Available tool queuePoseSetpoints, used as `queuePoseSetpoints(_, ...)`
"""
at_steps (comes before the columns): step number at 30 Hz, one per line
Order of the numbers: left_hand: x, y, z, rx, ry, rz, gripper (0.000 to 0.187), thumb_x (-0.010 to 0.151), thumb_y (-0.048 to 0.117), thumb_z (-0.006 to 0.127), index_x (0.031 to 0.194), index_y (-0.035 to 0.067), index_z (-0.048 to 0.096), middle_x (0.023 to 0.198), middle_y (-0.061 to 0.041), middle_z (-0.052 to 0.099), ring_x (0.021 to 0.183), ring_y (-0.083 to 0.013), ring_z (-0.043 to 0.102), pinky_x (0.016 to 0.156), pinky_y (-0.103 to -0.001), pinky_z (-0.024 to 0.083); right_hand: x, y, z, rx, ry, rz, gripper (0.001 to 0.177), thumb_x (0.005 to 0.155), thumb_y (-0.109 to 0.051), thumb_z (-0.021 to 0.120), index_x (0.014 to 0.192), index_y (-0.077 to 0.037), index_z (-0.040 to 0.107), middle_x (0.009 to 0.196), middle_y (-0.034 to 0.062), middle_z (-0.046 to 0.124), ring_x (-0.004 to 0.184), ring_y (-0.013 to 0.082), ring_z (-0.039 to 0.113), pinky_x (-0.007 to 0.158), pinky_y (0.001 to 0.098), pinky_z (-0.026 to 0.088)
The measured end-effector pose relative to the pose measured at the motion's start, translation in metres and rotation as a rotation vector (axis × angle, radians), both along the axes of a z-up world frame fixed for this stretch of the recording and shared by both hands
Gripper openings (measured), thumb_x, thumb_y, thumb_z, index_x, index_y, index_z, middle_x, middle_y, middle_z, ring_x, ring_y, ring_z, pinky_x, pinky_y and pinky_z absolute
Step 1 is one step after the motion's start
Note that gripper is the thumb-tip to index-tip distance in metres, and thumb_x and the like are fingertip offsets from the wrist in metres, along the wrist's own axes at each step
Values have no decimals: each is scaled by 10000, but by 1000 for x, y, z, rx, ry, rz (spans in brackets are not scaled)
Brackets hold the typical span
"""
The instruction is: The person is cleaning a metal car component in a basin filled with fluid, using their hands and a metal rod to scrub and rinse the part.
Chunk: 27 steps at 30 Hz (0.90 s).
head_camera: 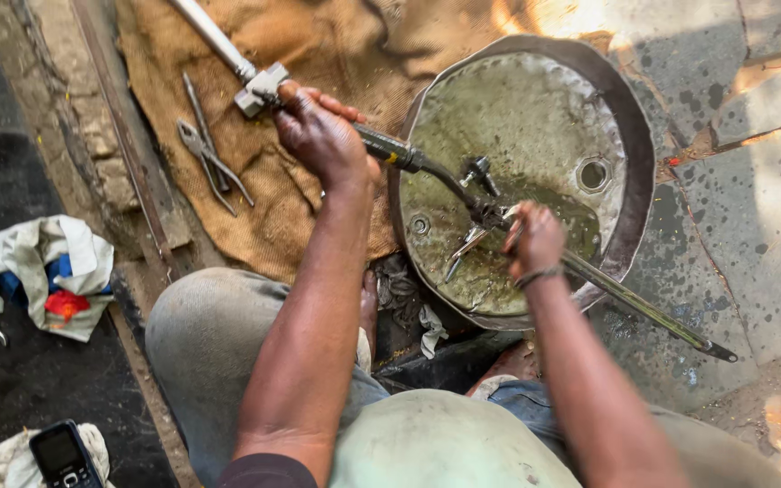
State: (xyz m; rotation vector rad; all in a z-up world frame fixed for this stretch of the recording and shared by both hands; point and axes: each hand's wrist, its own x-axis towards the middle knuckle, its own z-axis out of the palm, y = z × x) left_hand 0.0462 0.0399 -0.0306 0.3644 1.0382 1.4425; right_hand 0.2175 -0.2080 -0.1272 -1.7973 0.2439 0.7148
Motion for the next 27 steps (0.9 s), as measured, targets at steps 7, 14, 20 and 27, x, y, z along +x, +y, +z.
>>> queuePoseSetpoints(7,-11,-20,21,106,-29,-70,206,1058,256,494,945,88,462,683,-36,534,526,-154,538,518,-368,558,-18,-62,-99,235,495,-265,567,695,-668,798,970,-196,645,819,11,648,608,140,539,526,333,399)
queuePoseSetpoints(14,-35,-10,19,185,-18,-127,299,1052,390,506,972,105,473,719,-46,537,519,-185,532,521,-405,574,0,-63,-162,318,439,-400,568,675,-531,889,1014,-160,626,980,64,663,855,267,623,657,474,425)
queuePoseSetpoints(20,-50,18,-51,-236,293,19,336,1042,345,567,851,85,469,686,-44,547,534,-150,565,510,-364,567,4,-77,-197,108,282,-375,455,755,-339,932,1034,-77,685,1336,177,641,1242,303,547,1196,584,313)
queuePoseSetpoints(27,-50,27,-139,-470,-122,-178,304,1010,339,504,892,59,489,739,-81,553,614,-216,584,614,-402,588,17,-73,-113,386,84,-388,236,918,-272,855,918,-59,753,845,89,618,709,197,515,667,381,464)
